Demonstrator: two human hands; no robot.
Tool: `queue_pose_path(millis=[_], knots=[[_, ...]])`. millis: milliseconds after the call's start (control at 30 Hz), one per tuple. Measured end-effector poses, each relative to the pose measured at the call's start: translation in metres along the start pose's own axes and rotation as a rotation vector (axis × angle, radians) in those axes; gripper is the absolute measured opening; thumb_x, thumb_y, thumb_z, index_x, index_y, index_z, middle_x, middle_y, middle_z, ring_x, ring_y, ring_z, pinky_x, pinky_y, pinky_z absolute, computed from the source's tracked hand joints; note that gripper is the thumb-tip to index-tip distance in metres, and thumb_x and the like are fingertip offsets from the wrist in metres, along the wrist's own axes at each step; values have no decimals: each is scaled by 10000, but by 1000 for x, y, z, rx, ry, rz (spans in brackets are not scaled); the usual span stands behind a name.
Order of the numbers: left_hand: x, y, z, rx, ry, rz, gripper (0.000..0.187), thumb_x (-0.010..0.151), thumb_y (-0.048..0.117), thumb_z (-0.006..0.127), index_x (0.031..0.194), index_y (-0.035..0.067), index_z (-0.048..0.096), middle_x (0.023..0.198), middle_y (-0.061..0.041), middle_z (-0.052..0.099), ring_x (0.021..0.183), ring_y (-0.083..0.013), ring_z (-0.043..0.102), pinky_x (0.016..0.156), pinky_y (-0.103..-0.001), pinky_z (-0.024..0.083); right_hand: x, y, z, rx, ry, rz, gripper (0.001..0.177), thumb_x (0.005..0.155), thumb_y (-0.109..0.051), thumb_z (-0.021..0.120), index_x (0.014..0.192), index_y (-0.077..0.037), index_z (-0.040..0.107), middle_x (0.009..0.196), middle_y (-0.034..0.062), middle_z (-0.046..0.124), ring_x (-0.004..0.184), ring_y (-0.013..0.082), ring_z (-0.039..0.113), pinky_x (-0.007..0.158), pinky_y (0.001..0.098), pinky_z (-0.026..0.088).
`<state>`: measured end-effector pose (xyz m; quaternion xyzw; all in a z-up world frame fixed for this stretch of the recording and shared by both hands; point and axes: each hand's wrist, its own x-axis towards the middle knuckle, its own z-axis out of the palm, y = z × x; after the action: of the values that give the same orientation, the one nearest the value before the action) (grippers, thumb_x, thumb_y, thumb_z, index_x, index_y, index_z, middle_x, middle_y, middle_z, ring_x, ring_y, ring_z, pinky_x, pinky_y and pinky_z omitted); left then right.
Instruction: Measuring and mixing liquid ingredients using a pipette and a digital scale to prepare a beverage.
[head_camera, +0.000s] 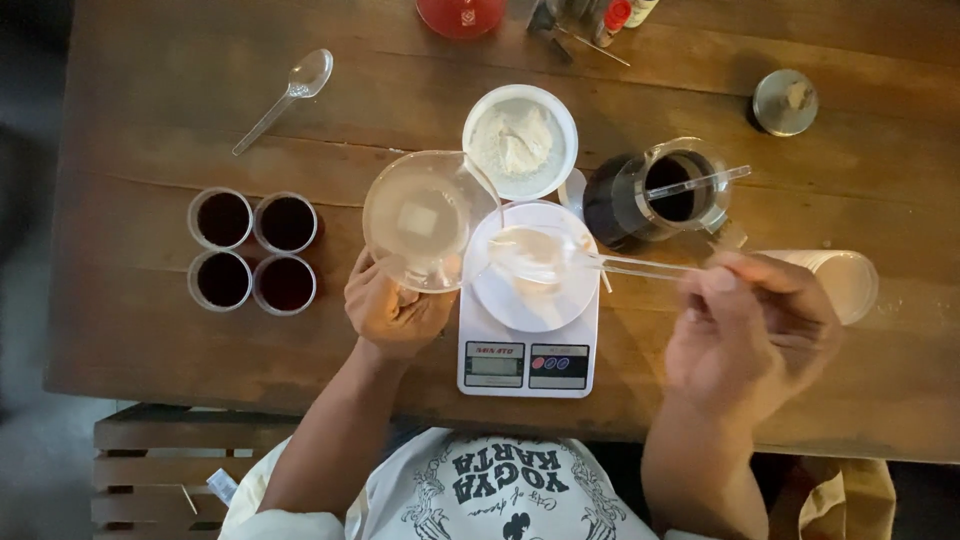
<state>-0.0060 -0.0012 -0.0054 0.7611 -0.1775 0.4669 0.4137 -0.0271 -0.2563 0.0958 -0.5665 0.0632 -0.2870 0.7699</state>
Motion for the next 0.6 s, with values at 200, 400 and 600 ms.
queue_pose_path(millis=[200, 400, 600], knots=[[8, 5, 1, 6, 19, 4, 589, 794, 62, 813, 610, 81, 254, 553, -46, 321, 530, -185, 245, 512, -323, 377, 6, -4, -35, -128, -24, -41, 106, 915, 54, 664, 954, -44, 673, 761, 124, 597, 604, 155, 490, 566, 236, 450], [-5, -5, 0, 64, 14, 11, 425, 773, 149, 831, 614, 25, 456, 602, -105, 542, 528, -257, 556, 645, -464, 589, -1, 18, -64, -298, 59, -108, 185, 843, 50, 762, 997, -25, 689, 958, 96, 679, 850, 144, 673, 758, 218, 611], [-2, 2, 0, 59, 32, -12, 643, 693, 39, 911, 610, 82, 275, 576, -51, 319, 547, -211, 264, 532, -346, 449, -11, 11, -56, -511, -91, -267, 127, 954, 76, 714, 1036, 6, 645, 914, 121, 607, 819, 189, 546, 770, 270, 436]])
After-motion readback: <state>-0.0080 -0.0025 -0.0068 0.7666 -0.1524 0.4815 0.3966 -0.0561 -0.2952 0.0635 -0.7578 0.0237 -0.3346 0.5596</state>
